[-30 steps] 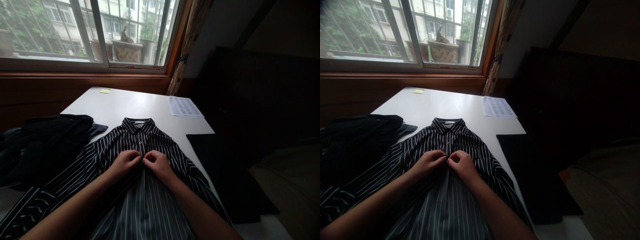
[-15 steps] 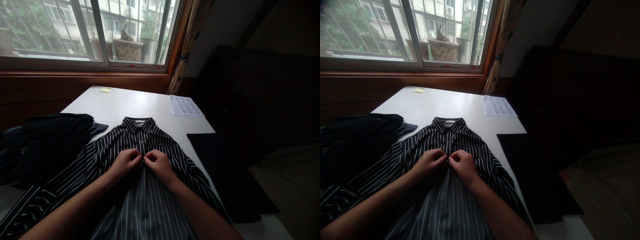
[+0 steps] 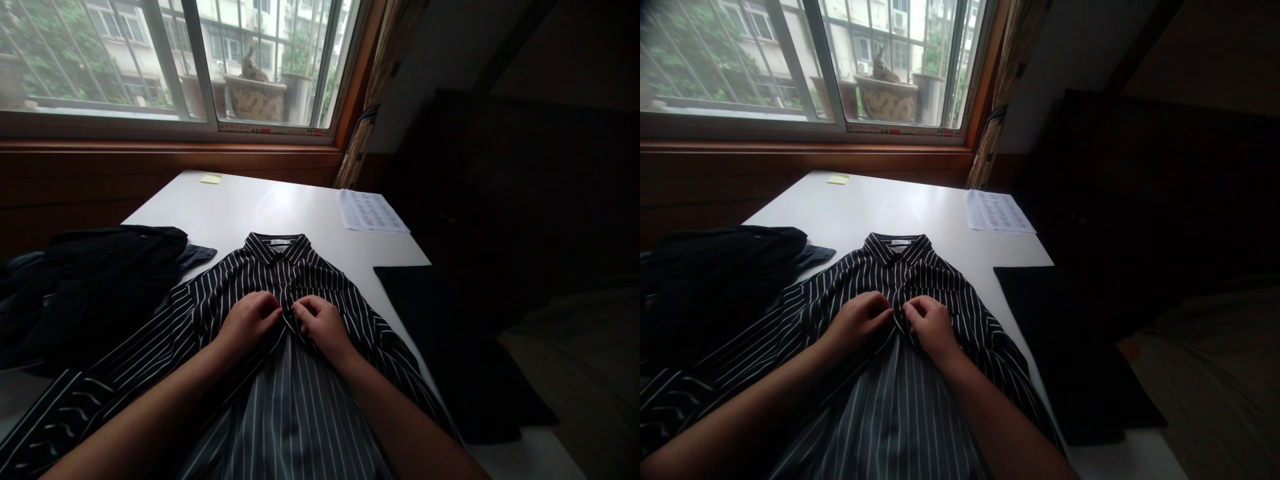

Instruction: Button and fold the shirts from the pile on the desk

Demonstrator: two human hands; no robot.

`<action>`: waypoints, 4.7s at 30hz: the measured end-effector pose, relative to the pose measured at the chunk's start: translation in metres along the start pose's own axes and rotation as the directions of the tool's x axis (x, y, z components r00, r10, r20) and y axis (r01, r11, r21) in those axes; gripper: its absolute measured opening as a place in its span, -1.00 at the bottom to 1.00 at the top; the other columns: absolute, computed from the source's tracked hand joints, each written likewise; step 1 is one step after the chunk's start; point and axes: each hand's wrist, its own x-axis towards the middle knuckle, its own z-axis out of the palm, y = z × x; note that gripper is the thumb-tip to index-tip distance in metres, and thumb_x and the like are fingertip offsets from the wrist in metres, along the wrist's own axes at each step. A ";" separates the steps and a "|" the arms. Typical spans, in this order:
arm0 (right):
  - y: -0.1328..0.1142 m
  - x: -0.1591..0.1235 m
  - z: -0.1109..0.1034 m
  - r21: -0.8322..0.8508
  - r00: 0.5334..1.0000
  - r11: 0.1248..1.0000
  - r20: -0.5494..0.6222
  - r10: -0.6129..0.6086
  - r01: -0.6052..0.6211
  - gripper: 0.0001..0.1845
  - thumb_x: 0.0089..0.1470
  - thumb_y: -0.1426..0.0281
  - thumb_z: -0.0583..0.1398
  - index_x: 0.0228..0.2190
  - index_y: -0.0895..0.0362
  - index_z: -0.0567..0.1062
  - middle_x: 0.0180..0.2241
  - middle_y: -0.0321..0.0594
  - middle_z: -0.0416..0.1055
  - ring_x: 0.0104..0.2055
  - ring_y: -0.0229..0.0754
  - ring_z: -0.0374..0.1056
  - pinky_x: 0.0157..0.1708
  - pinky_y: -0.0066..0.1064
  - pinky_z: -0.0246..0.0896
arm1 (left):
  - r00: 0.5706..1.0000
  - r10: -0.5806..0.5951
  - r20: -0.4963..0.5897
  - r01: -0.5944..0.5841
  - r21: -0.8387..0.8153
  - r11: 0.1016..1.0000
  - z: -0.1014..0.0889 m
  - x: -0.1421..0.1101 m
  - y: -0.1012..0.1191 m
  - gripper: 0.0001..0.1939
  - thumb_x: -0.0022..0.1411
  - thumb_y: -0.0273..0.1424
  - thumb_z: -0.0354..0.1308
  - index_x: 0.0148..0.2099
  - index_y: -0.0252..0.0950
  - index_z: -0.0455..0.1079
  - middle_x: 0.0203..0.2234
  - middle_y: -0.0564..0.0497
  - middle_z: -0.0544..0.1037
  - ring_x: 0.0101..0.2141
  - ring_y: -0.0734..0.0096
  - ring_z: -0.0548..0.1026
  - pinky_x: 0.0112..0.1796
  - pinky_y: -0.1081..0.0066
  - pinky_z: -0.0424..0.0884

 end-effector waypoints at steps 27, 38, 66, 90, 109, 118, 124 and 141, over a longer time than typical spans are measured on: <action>-0.052 -0.065 -0.054 -0.578 0.811 0.766 0.569 0.133 0.281 -0.86 0.06 0.45 0.27 -0.27 0.06 0.53 -0.27 -0.31 0.50 -0.28 -0.22 0.38 -0.35 -0.45 0.08 | 0.929 0.246 0.276 -0.358 0.503 0.787 0.001 0.003 -0.026 -0.46 0.47 -0.24 -0.05 0.44 -0.02 0.05 0.40 0.05 0.11 0.40 0.07 -0.02 0.33 -0.04 -0.05; -0.041 -0.072 -0.057 -0.704 0.928 0.684 0.357 0.108 0.192 -0.93 0.12 0.39 0.25 -0.30 0.07 0.45 -0.29 -0.31 0.47 -0.32 -0.22 0.37 -0.38 -0.43 0.07 | 0.939 0.208 0.275 -0.324 0.502 0.802 0.004 0.042 -0.040 -0.49 0.48 -0.20 -0.06 0.41 -0.04 0.11 0.39 0.03 0.15 0.39 -0.02 0.01 0.29 -0.16 0.01; -0.015 -0.029 -0.031 -0.618 0.987 0.772 0.145 -0.072 0.148 -0.80 0.23 0.39 0.18 -0.26 0.09 0.63 -0.24 -0.22 0.55 -0.20 -0.19 0.47 -0.14 -0.41 0.27 | 0.811 0.462 0.360 -0.584 0.443 0.680 -0.025 -0.017 -0.011 -0.87 0.41 -0.49 0.07 -0.21 -0.27 0.43 -0.33 0.00 0.43 -0.34 0.33 0.37 -0.33 0.33 0.39; -0.021 -0.015 -0.047 0.074 0.982 0.986 0.129 0.139 -0.149 -0.72 0.00 0.21 0.31 -0.35 0.17 0.64 -0.35 -0.21 0.58 -0.23 -0.09 0.46 -0.16 -0.32 0.28 | 0.800 0.567 0.196 -0.584 0.471 0.661 -0.023 -0.004 0.035 -0.80 0.47 -0.43 -0.02 -0.13 -0.29 0.43 -0.33 -0.01 0.45 -0.34 0.36 0.43 -0.28 0.33 0.45; -0.003 -0.032 -0.032 0.207 0.984 0.962 0.058 0.170 -0.179 -0.68 0.01 0.16 0.35 -0.29 0.14 0.68 -0.25 -0.14 0.64 -0.13 0.00 0.51 -0.05 -0.22 0.33 | 0.804 0.594 -0.016 -0.561 0.311 0.768 0.016 -0.010 0.029 -0.76 0.49 -0.45 -0.06 -0.29 -0.27 0.30 -0.50 0.08 0.40 -0.48 0.47 0.35 -0.41 0.39 0.36; -0.004 -0.034 -0.033 0.229 0.982 0.955 0.086 0.171 -0.187 -0.67 0.04 0.14 0.34 -0.29 0.13 0.69 -0.26 -0.14 0.64 -0.13 0.01 0.52 -0.07 -0.25 0.34 | 0.795 0.607 -0.010 -0.575 0.307 0.758 0.018 -0.010 0.027 -0.76 0.48 -0.48 -0.04 -0.32 -0.27 0.25 -0.53 0.11 0.34 -0.51 0.47 0.27 -0.44 0.40 0.28; -0.003 -0.036 -0.033 0.313 0.974 0.926 0.140 0.176 -0.212 -0.61 0.08 0.08 0.30 -0.25 0.12 0.69 -0.29 -0.17 0.63 -0.13 0.00 0.51 -0.10 -0.26 0.34 | 0.795 0.606 0.012 -0.581 0.299 0.757 0.018 -0.011 0.025 -0.76 0.48 -0.47 -0.04 -0.32 -0.26 0.24 -0.53 0.11 0.31 -0.52 0.46 0.25 -0.44 0.40 0.27; 0.009 -0.032 -0.033 0.339 0.924 0.871 0.267 0.273 -0.356 -0.68 0.03 0.19 0.34 -0.22 0.12 0.60 -0.63 -0.46 0.34 -0.69 -0.43 0.09 -0.74 -0.58 -0.10 | 0.774 0.633 -0.002 -0.609 0.271 0.746 0.020 -0.012 0.026 -0.76 0.48 -0.48 -0.03 -0.32 -0.27 0.25 -0.54 0.12 0.30 -0.52 0.47 0.23 -0.47 0.39 0.23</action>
